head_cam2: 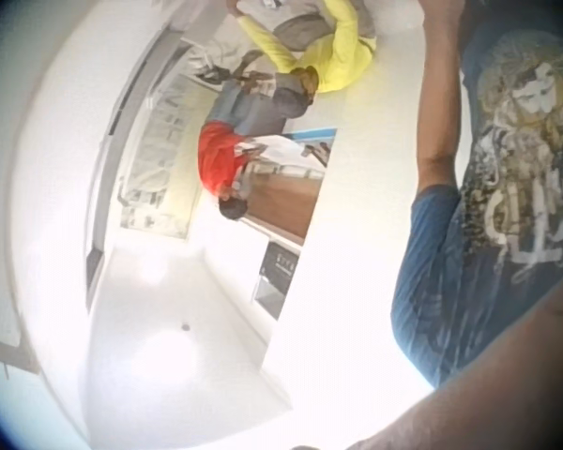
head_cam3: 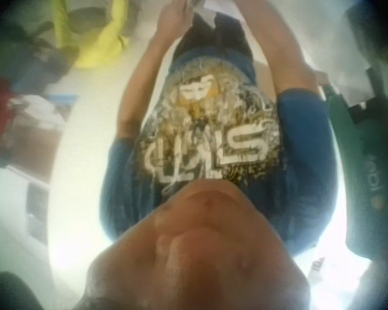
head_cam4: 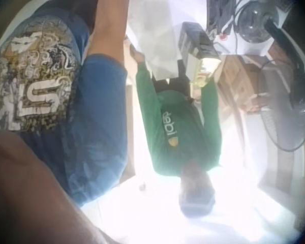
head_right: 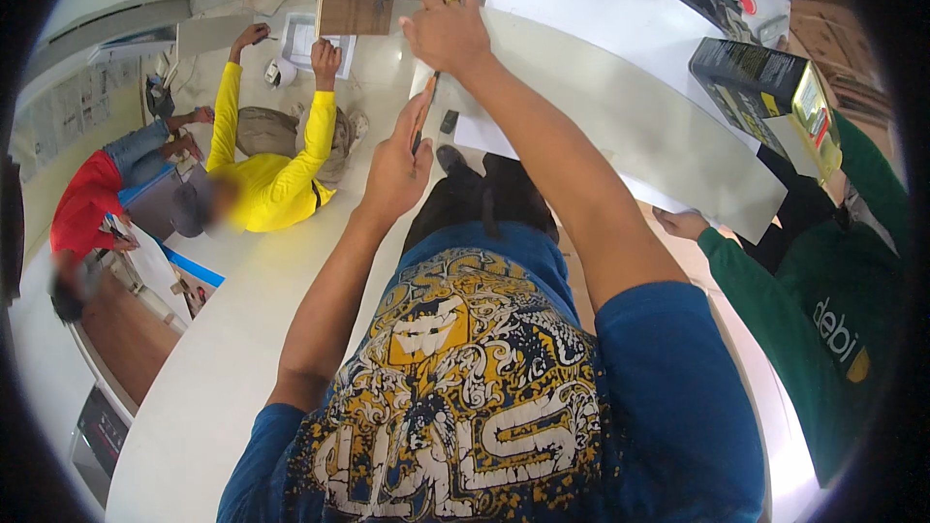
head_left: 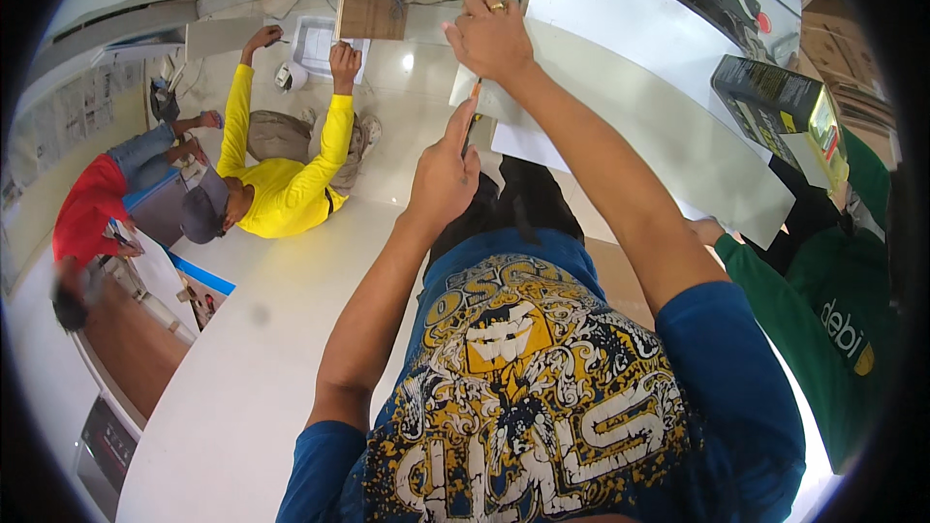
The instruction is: The person assists in assembling a wooden box by holding pieces in place while another person uses a power drill to secure them. The person also uses a utility knife to cut a white board and positions wooden panels for assembly.
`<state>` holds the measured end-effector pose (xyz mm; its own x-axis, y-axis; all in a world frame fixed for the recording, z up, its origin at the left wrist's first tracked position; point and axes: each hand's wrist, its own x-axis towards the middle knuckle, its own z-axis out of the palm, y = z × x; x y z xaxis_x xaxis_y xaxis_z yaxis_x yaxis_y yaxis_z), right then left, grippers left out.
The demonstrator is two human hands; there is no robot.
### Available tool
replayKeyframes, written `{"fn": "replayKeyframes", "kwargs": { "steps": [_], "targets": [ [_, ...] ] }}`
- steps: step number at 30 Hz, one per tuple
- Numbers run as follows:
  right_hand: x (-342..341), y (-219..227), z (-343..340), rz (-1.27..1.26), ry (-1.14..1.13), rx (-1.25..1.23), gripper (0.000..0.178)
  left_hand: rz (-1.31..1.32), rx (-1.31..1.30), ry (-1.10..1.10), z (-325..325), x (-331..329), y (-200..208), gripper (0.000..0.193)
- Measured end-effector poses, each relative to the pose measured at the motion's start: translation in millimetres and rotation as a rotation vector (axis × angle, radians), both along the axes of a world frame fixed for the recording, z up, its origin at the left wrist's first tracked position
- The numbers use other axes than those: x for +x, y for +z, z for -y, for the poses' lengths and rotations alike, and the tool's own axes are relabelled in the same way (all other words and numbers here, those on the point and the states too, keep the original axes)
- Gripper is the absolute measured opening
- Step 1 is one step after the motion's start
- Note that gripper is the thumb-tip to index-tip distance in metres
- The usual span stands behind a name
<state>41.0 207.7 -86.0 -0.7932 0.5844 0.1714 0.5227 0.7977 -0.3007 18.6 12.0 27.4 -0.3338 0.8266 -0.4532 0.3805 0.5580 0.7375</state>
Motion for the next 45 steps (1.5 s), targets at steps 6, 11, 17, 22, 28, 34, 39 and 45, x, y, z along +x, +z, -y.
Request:
{"fn": "replayKeyframes", "kwargs": {
  "steps": [6,11,17,22,28,34,39,45],
  "targets": [
    [-7.9,-11.8,-2.0,0.021,-0.026,-0.088,0.044,-0.03,0.138,-0.022,11.7,-1.6,-3.6,0.069],
    [-8.4,-8.8,1.0,0.096,-0.053,-0.082,0.047,0.088,-0.184,-0.018,64.1,3.4,123.3,0.07],
    [-9.7,-1.9,-0.6,0.163,-0.044,-0.147,0.048,0.016,-0.053,-0.066,79.2,2.8,96.2,0.067],
    [-13.2,-4.6,8.2,0.033,-0.044,-0.09,0.048,-0.013,0.179,-0.027,25.2,-11.4,8.8,0.07],
    [-10.0,-6.8,2.1,0.079,-0.054,-0.095,0.047,0.081,-0.122,0.011,47.2,1.7,111.5,0.07],
    [-11.2,-13.5,6.3,0.075,-0.077,-0.016,0.046,0.03,-0.1,-0.058,75.2,4.9,118.7,0.075],
    [-17.3,-22.4,6.6,-0.013,-0.064,-0.064,0.045,0.018,-0.088,0.002,43.3,-5.8,25.0,0.071],
    [-10.6,-4.1,0.5,0.134,-0.05,-0.101,0.048,0.018,-0.192,-0.015,66.7,6.8,126.9,0.07]
  ]
}}
